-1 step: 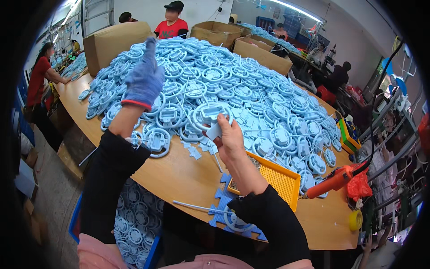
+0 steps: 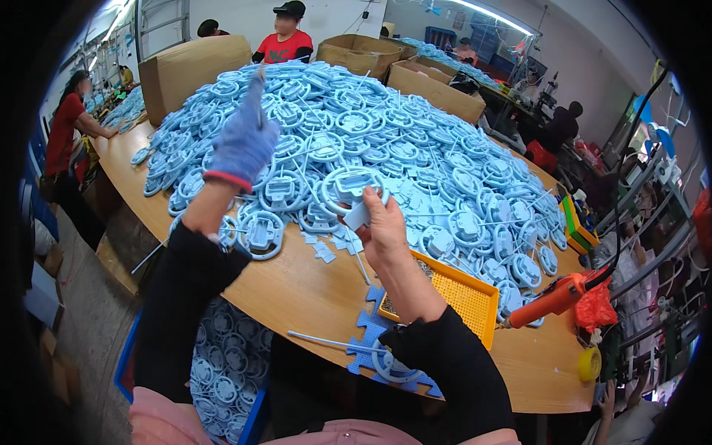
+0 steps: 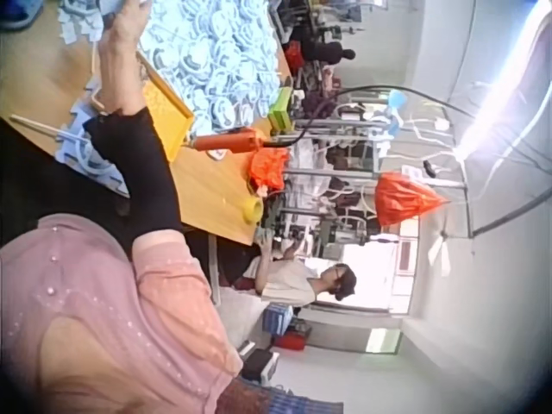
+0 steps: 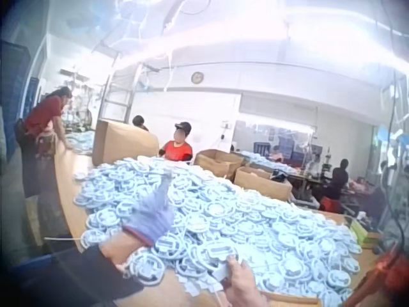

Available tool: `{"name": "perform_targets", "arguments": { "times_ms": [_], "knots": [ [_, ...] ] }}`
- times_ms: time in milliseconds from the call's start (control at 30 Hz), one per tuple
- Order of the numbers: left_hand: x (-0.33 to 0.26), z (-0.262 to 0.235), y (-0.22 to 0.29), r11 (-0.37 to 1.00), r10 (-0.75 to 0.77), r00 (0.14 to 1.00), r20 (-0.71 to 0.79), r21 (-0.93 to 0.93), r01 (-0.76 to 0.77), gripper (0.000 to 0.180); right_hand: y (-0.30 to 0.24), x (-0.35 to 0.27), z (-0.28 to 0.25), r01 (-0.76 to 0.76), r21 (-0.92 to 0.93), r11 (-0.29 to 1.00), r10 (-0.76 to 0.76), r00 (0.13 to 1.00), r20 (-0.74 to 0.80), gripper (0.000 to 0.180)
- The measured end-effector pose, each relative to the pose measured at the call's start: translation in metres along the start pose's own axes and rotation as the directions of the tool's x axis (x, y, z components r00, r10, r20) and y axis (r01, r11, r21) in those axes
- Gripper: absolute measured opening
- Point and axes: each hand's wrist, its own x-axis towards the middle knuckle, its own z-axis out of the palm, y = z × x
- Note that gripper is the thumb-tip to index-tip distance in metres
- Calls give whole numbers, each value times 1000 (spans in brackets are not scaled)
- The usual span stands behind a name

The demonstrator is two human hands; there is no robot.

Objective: The recorder is using an electric screwdriver to assemble small light-blue plastic components into a larger unit, possibly for a fan or similar consumer electronics product.

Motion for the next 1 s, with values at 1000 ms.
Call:
{"name": "perform_targets", "arguments": {
  "times_ms": [1000],
  "knots": [
    [-185, 83, 68, -374, -303, 796, 524, -834, 406, 54, 20, -27, -24, 39, -343, 939, -34, 999, 20, 23]
  ]
}}
